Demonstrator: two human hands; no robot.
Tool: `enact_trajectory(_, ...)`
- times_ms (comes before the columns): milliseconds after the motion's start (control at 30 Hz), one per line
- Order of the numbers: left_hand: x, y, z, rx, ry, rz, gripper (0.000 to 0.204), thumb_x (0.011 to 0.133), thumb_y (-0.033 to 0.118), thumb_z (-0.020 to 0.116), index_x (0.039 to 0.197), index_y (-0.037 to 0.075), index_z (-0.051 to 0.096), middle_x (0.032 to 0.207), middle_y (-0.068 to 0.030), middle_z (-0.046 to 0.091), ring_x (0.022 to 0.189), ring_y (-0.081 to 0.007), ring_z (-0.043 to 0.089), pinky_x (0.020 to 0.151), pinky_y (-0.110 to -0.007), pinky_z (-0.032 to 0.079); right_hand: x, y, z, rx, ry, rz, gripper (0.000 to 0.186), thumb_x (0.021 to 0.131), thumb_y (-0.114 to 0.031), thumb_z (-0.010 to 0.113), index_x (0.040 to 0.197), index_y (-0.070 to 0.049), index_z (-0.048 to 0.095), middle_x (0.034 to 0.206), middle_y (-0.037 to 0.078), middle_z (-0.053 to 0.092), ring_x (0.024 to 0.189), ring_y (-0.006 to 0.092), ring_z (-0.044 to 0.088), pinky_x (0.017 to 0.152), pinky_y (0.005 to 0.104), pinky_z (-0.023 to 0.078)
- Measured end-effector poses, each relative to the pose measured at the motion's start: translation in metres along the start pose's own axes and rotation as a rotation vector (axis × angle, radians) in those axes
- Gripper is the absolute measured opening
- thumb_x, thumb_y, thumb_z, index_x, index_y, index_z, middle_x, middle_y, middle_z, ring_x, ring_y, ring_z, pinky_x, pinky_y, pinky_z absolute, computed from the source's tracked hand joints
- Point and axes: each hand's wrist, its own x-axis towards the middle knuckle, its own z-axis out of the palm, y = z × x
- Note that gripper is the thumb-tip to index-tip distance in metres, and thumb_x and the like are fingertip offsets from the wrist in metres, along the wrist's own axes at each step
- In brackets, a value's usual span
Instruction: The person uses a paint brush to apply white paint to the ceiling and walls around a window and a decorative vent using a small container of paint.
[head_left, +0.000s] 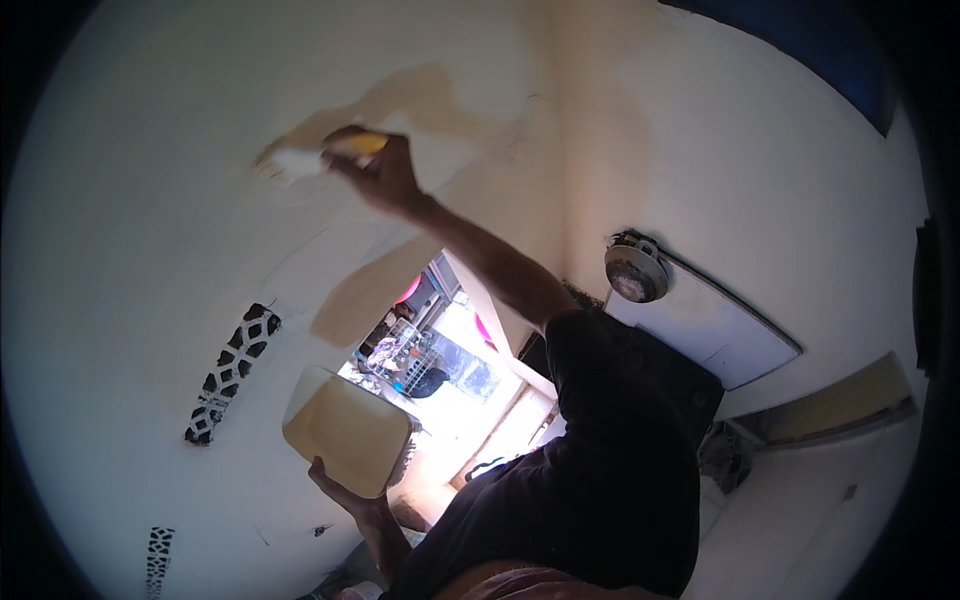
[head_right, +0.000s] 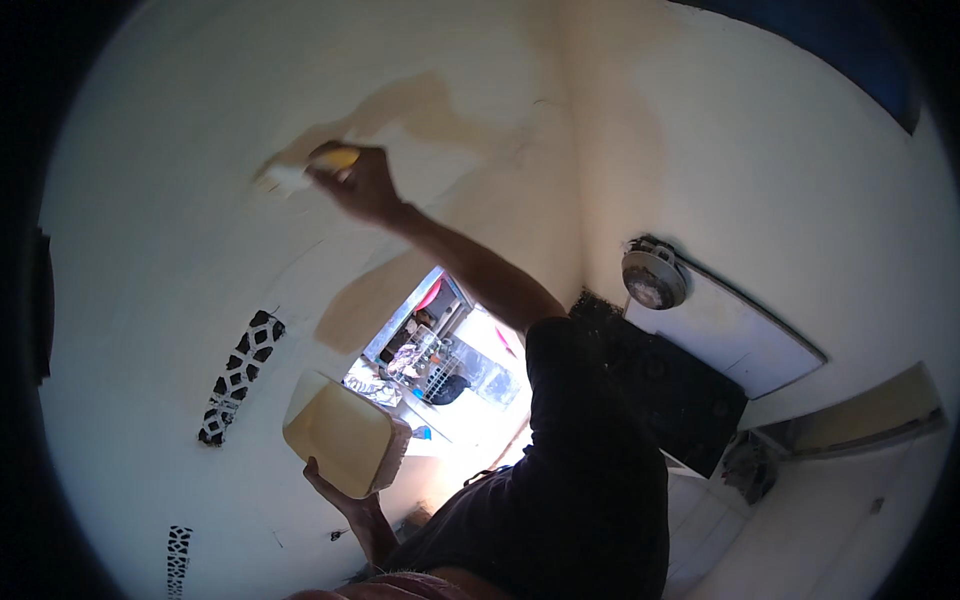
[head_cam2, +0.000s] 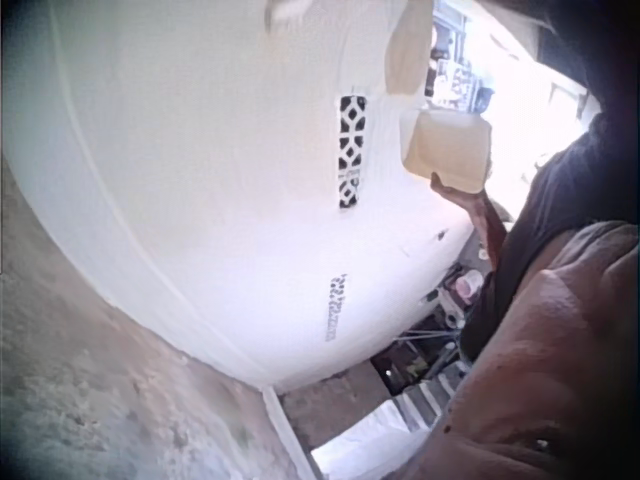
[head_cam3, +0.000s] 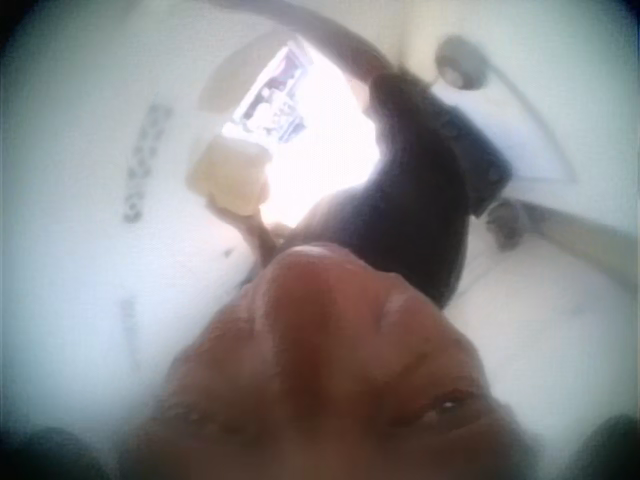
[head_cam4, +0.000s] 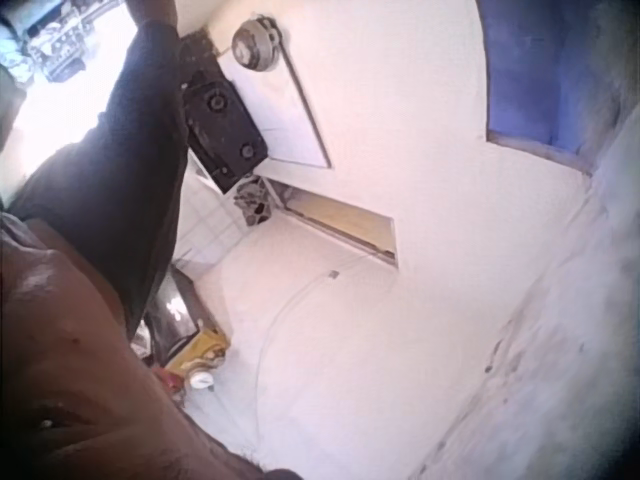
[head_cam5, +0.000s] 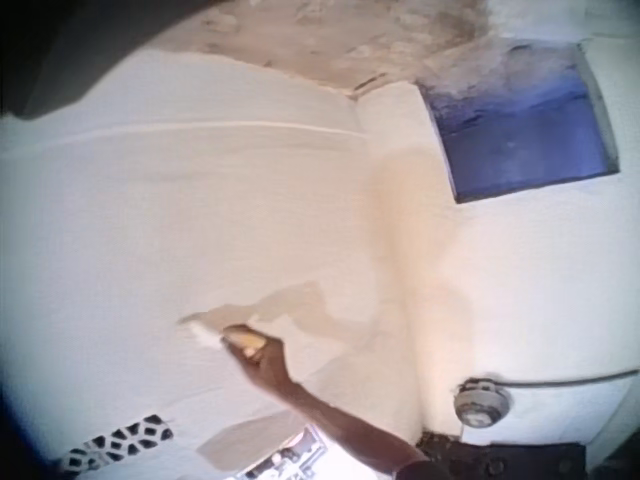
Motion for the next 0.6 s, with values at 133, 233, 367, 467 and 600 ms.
enact_trajectory(133,-0.012,0.008,0.027,0.167,0.015,0.158,0.042,0.095,0.036,0.040,0.117,0.001,0.051,0.103,-0.0080,0.058,0.091,-0.0191,0.062,0.076,-0.037,0.054,0.047,0.073,-0.101,-0.169,0.229,-0.001,0.017,0.089,-0.009,0.069,0.077,0.002,0.073,0.066,0.006,0.069,0.061,0.0103,0.066,0.063,0.0237,0.055)
enact_trajectory(233,-0.021,0.015,0.043,-0.019,0.047,0.028,0.038,0.095,0.032,0.043,0.114,0.000,0.052,0.102,-0.0084,0.058,0.088,-0.0185,0.062,0.074,-0.035,0.054,0.063,0.082,-0.157,-0.572,0.524,-0.021,0.030,0.086,-0.028,0.069,0.067,-0.004,0.070,0.062,0.012,0.066,0.056,0.0274,0.064,0.057,0.0369,0.049)
enact_trajectory(367,0.000,0.001,-0.009,0.214,-0.010,0.097,0.041,0.095,0.033,0.042,0.114,-0.001,0.053,0.105,-0.0107,0.059,0.088,-0.0206,0.063,0.072,-0.034,0.054,0.047,0.057,-0.173,-0.595,0.655,0.018,0.034,0.086,-0.030,0.069,0.073,0.002,0.072,0.059,0.011,0.067,0.057,0.0188,0.068,0.063,0.0319,0.054)
enact_trajectory(467,-0.005,0.009,-0.021,0.192,-0.031,0.003,0.044,0.094,0.032,0.037,0.115,-0.001,0.056,0.105,-0.0123,0.061,0.097,-0.0238,0.062,0.080,-0.037,0.053,0.010,-0.009,-0.115,-0.188,0.529,0.138,0.025,0.088,-0.020,0.070,0.085,0.004,0.071,0.066,0.010,0.069,0.057,0.0159,0.067,0.059,0.0278,0.055)
enact_trajectory(600,-0.012,0.023,-0.004,-0.135,0.240,-0.185,0.039,0.094,0.027,0.037,0.109,-0.002,0.059,0.096,-0.0108,0.064,0.087,-0.0222,0.064,0.075,-0.034,0.054,-0.041,-0.091,-0.059,-0.083,0.168,0.277,0.020,0.088,-0.014,0.069,0.094,0.005,0.067,0.067,0.010,0.066,0.055,0.0173,0.065,0.053,0.0271,0.052)
